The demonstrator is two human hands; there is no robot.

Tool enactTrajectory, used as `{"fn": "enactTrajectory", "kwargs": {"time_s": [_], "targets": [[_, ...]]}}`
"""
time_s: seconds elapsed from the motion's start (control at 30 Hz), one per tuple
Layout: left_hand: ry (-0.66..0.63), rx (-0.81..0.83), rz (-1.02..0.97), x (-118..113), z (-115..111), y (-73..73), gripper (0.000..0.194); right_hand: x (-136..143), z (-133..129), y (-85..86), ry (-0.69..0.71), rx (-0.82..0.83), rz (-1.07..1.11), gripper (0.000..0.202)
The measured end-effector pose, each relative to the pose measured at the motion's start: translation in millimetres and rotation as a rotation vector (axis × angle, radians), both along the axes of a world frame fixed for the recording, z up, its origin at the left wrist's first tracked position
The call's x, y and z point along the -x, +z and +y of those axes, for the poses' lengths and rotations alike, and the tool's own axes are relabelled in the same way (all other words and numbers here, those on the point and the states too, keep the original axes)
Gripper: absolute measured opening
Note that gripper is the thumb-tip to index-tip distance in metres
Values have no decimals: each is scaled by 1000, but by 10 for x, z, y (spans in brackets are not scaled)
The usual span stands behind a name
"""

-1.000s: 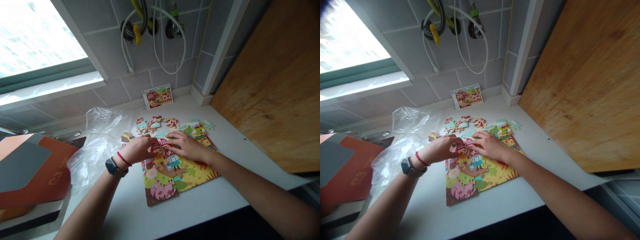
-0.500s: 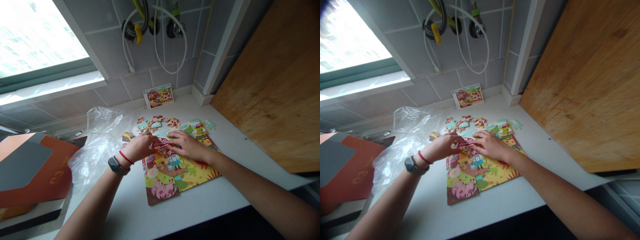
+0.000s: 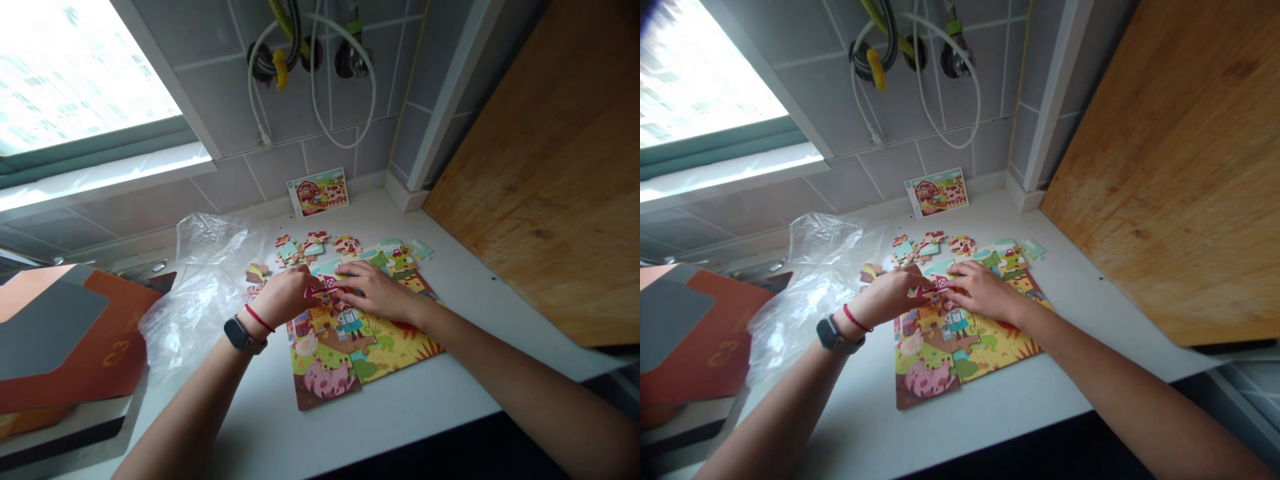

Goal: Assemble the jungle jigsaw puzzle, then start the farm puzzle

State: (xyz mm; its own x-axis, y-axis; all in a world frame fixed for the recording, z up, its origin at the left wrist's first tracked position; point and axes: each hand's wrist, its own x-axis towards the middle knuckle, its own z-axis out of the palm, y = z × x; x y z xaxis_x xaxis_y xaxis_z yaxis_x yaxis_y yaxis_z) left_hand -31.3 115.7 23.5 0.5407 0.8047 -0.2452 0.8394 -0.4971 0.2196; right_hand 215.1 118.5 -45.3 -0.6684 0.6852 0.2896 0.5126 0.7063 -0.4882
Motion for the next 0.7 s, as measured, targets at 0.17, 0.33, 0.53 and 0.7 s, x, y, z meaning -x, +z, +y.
{"fn": "enactTrajectory", "kwargs": {"time_s": [0.17,0.33,0.53,0.7], "targets": [[-31,-58,135,-75,-92,68,26,-1,0,-4,-5,0,5,23],[-68,-60,162,-54,-81,82,31,-5,-5,4,1,4,2,24],[-32,34,11,93,47,-3,35,-8,-12,23,11,8,-1,24],[-44,28,9,125,62,-26,31,-11,-9,14,6,13,-4,22]]}}
